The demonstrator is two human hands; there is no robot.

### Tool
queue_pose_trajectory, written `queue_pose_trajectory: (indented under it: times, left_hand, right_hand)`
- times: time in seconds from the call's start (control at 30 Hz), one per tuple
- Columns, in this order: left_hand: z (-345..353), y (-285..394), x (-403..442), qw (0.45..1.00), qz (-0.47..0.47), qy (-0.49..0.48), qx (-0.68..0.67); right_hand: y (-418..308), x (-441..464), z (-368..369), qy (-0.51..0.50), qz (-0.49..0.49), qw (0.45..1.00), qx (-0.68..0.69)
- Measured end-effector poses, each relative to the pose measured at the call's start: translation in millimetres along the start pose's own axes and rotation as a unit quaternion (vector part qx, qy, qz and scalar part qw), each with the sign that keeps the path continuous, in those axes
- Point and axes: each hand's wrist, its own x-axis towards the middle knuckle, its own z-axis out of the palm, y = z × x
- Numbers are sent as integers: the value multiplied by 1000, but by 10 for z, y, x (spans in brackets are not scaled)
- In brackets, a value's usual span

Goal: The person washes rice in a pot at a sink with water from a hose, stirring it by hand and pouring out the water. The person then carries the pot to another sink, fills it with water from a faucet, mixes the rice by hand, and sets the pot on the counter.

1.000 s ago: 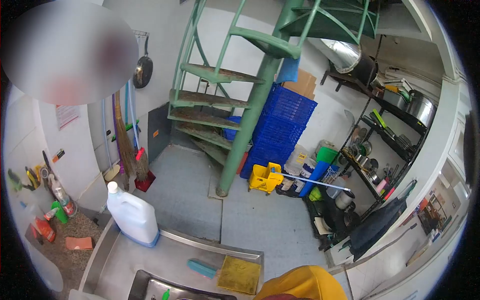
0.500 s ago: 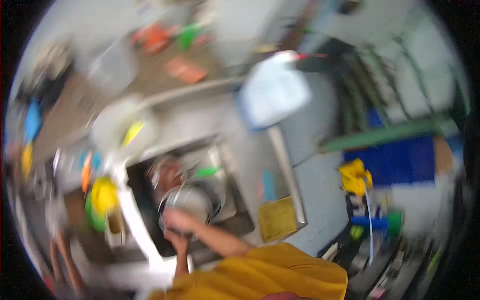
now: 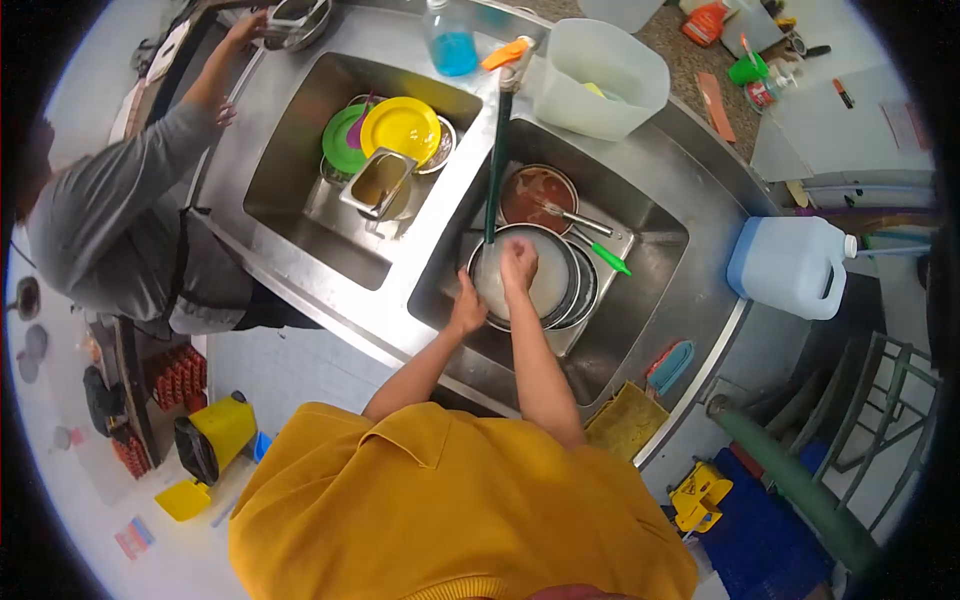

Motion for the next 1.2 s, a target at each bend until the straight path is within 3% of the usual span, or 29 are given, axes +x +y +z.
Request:
queue_pose_trajectory:
  times: [0.07, 0.1, 0.13, 0.2, 0.23, 0.33, 0.37, 0.53, 0.63, 0.7, 0.73, 0.8, 0.87, 0.93, 1.03, 1.17, 1.2]
  left_hand:
    - [-4, 33, 23, 999, -17, 1, 45]
    - [35, -41, 49, 998, 35, 32, 39]
    - [25, -56, 70, 998, 33, 31, 36]
    - [56, -56, 25, 999, -13, 1, 31]
    - [136, -169, 32, 999, -12, 20, 46]
    - [32, 21, -14, 999, -51, -18, -4]
    - [-2, 57, 10, 998, -52, -19, -8]
    - [-32, 49, 25, 993, -87, -63, -51]
    - [-22, 78, 17, 997, -62, -35, -43]
    - [-10, 99, 15, 996, -75, -31, -29]
    - [-34, 146, 7, 996, -88, -26, -11]
    - [-86, 227, -9, 995, -93, -39, -26]
    - [-102, 232, -7, 993, -100, -48, -39]
    - [-60, 163, -7, 993, -98, -54, -29]
    - [-52, 144, -4, 994, -91, -54, -37]
    - [-105, 216, 8, 993, -101, -54, -26]
    - [-136, 264, -2, 993, -105, -55, -24]
  right_hand:
    - [-603, -18, 16, 25, -102, 990, -99]
    - [-859, -33, 25, 30, -150, 977, -151]
    - [-970, -29, 60, 29, -150, 976, -155]
    - [-1040, -34, 37, 24, -228, 915, -331]
    - [-963, 7, 34, -1, -216, 904, -368]
    - [-672, 117, -99, 27, -263, 919, -294]
    - [-624, 114, -173, 19, -257, 941, -221]
    - [-405, -117, -524, -27, -169, 971, -169]
    - [-221, -267, -669, -27, -236, 927, -291]
    - [-491, -492, -721, -93, -121, 869, -470]
    - [-476, -487, -700, -91, -121, 868, -472]
    - [-373, -463, -647, -240, -31, 830, -502]
    - [-50, -367, -548, -243, -33, 816, -523]
    - [177, -256, -485, -271, -134, 743, -597]
    - [135, -216, -488, -294, -105, 769, -557]
    - [11, -16, -483, -371, -17, 746, -553]
    - [-108, -53, -561, -344, -47, 783, -516]
